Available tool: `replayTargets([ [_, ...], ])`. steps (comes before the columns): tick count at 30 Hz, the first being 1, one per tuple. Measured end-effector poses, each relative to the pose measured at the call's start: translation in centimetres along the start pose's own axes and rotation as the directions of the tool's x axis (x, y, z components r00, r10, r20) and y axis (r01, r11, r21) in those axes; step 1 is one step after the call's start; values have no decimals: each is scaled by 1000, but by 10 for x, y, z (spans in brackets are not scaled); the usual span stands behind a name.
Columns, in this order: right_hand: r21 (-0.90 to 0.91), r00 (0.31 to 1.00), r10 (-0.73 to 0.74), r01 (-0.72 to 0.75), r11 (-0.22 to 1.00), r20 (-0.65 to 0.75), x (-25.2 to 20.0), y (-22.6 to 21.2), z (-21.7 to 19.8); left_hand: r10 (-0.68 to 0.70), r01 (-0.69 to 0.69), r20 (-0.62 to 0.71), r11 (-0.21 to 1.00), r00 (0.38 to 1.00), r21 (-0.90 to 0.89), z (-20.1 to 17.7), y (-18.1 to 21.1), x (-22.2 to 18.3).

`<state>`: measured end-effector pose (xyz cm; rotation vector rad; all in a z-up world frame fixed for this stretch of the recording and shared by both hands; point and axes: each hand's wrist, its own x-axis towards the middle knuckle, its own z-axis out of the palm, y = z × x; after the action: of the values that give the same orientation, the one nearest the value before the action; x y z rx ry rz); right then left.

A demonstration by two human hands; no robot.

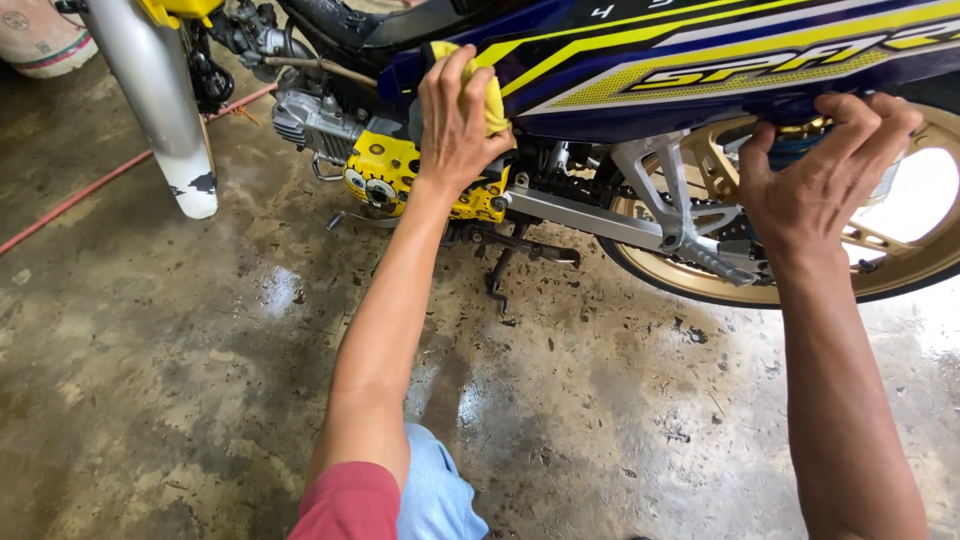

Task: The person wipes the side panel and seat area of a blue and yellow motorcycle using a yellow cloth. They move the cloth back and forth across the bodywork, focusing on the side fairing and the area beneath the seat.

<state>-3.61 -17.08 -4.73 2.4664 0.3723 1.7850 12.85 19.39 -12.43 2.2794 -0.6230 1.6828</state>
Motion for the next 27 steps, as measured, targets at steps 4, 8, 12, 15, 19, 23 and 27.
replayTargets([
  [4, 8, 1000, -2, 3, 1000, -14, 0, -1, 3, -103, 103, -1, 989, 995, -111, 15, -8, -22],
  [8, -20, 998, -10, 8, 1000, -58, -5, 5, 18, -249, 250, 43, 968, 968, -18, 38, -21, -51],
  [12, 2, 995, -7, 8, 1000, -100, -2, 0, 24, -292, 306, 126, 947, 948, -102, 4, -3, -38],
  [15, -46, 984, -2, -7, 999, -178, 1, 2, 33, -213, 225, 76, 949, 974, -222, 5, -2, -29],
  [19, 23, 981, 24, -20, 1000, -191, 4, -4, 28, -45, 44, 5, 942, 999, -334, 13, 11, -12],
  [23, 117, 986, 21, -1, 993, -166, 9, -13, 17, 11, -28, -47, 930, 999, -366, 13, 41, 13],
  [27, 138, 982, 19, 8, 990, -187, 10, -10, 17, 17, -44, -68, 905, 998, -423, 13, 72, 31],
])
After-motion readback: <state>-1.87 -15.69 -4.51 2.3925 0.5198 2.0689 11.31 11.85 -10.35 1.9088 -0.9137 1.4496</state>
